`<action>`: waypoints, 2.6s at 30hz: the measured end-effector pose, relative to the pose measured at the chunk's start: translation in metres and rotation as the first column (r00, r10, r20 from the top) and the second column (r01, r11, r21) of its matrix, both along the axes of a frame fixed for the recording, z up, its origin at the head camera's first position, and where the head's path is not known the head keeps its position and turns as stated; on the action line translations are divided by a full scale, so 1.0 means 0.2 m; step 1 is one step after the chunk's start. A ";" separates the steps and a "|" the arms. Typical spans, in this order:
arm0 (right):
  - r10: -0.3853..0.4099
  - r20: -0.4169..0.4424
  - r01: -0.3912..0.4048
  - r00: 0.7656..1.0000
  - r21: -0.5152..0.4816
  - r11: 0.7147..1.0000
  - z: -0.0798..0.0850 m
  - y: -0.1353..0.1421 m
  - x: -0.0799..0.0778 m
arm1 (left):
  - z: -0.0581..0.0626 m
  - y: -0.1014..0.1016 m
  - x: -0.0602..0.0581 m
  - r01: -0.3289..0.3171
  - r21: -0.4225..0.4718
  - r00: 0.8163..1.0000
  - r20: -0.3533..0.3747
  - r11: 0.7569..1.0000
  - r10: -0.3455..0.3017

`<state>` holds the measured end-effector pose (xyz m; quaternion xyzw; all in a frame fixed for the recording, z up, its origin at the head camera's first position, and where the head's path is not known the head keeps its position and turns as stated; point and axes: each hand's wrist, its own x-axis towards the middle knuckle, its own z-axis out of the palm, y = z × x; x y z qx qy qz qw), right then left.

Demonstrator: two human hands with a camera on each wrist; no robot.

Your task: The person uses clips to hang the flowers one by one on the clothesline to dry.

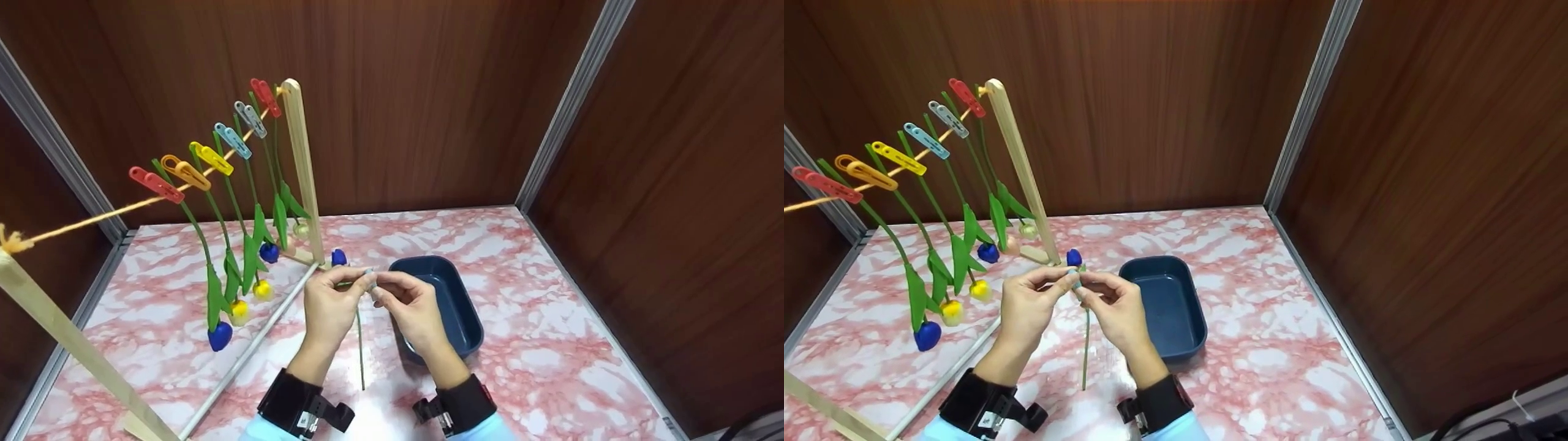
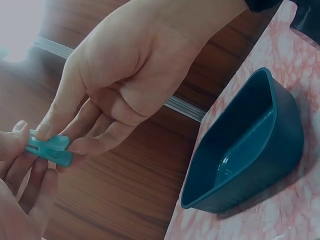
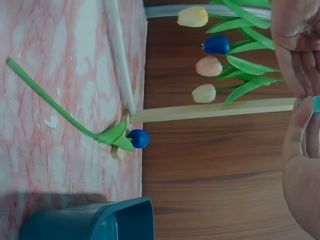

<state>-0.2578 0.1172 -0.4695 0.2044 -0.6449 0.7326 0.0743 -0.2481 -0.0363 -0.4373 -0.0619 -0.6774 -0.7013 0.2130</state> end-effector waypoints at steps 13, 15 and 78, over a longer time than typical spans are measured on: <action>-0.178 -0.122 0.213 0.976 0.679 0.703 -0.01 -0.09 -0.13 | 0.05 -0.12 0.00 -0.086 -0.033 0.996 -0.035 0.996 0.085; -0.125 -0.250 0.278 0.960 0.901 0.334 -0.05 -0.14 -0.18 | 0.07 -0.15 -0.01 -0.127 -0.031 0.991 -0.042 0.991 0.125; 0.277 -0.366 -0.103 0.889 0.431 0.897 0.55 -0.93 0.09 | 1.15 -0.97 0.31 -0.695 -0.571 0.554 -0.038 0.437 0.831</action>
